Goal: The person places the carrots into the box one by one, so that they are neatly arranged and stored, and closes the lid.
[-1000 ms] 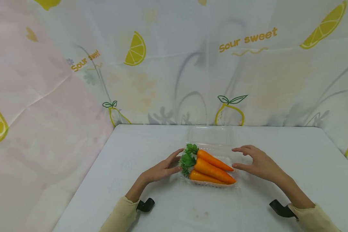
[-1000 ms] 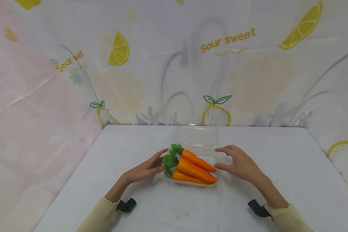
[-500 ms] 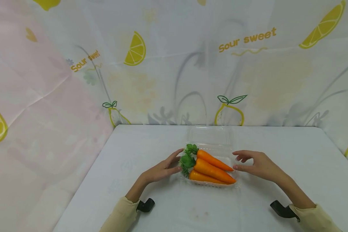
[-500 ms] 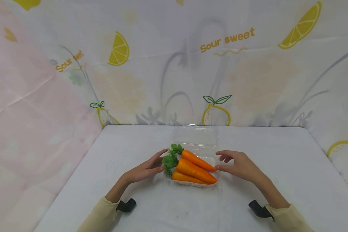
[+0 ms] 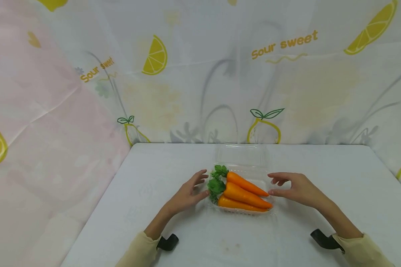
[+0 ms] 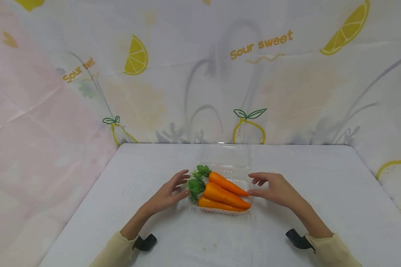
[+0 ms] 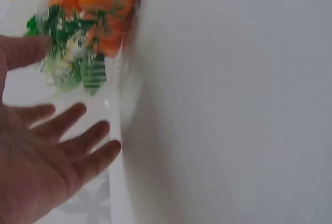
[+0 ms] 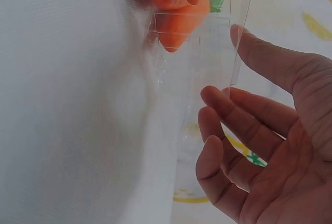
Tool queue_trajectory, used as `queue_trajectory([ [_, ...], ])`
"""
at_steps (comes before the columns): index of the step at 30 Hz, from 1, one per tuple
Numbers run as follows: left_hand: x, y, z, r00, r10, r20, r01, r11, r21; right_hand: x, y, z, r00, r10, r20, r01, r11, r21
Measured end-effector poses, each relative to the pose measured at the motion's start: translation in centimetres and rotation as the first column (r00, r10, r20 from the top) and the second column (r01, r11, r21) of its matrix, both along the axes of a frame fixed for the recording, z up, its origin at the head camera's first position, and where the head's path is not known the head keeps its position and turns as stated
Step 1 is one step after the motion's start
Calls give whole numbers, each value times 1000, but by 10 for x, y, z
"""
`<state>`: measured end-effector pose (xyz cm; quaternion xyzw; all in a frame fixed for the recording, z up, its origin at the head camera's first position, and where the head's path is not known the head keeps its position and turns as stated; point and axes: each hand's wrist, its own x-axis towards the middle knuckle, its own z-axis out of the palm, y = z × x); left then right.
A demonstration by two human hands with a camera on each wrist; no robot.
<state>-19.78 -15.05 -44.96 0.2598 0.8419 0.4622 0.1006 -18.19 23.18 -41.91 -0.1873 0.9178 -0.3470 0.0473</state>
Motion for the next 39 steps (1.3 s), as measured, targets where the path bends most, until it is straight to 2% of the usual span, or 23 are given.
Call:
queue_trajectory([
  [3, 5, 4, 2, 985, 87, -151, -90, 996, -9, 0, -1, 1, 1000, -5, 3, 5, 1000, 1],
  [7, 13, 9, 7, 926, 158, -344, -175, 984, -20, 1, -1, 2, 1000, -7, 3, 7, 1000, 4],
  [9, 15, 11, 8, 895, 165, -415, -191, 981, -23, 1, -1, 2, 1000, -6, 1, 6, 1000, 4],
  [11, 17, 12, 9, 874, 160, -459, -194, 981, -28, 1, 0, 1, 1000, -2, -1, 2, 1000, 4],
  [14, 19, 13, 10, 859, 132, -494, -178, 983, -47, 0, 0, 1, 1000, 3, -7, -3, 1000, 6],
  [17, 20, 14, 10, 853, 95, -514, -154, 985, -73, 0, 1, 0, 1000, 7, -12, -7, 1000, 10],
  [21, 22, 14, 10, 831, -7, -557, -107, 979, -172, 0, 2, -1, 1000, 8, -20, -8, 1000, 11],
  [23, 23, 14, 10, 812, -77, -579, -90, 963, -254, 0, 2, -1, 1000, 8, -22, -8, 1000, 8],
  [25, 25, 15, 10, 796, -142, -589, -86, 936, -342, 1, 2, -1, 1000, 7, -22, -7, 1000, 5],
  [28, 27, 17, 9, 791, -208, -575, -99, 885, -455, 1, 2, -1, 1000, 4, -18, -4, 1000, 5],
  [31, 29, 19, 9, 786, -241, -569, -134, 833, -537, 1, 2, -1, 1000, 3, -17, -3, 1000, 6],
  [33, 29, 20, 9, 779, -251, -574, -161, 806, -570, 0, 2, -1, 1000, 4, -18, -4, 1000, 4],
  [36, 30, 22, 9, 769, -251, -588, -188, 790, -583, 0, 2, -2, 1000, 5, -21, -5, 1000, -1],
  [39, 29, 23, 10, 774, -233, -588, -192, 799, -569, 0, 3, -3, 1000, 3, -22, -3, 1000, -7],
])
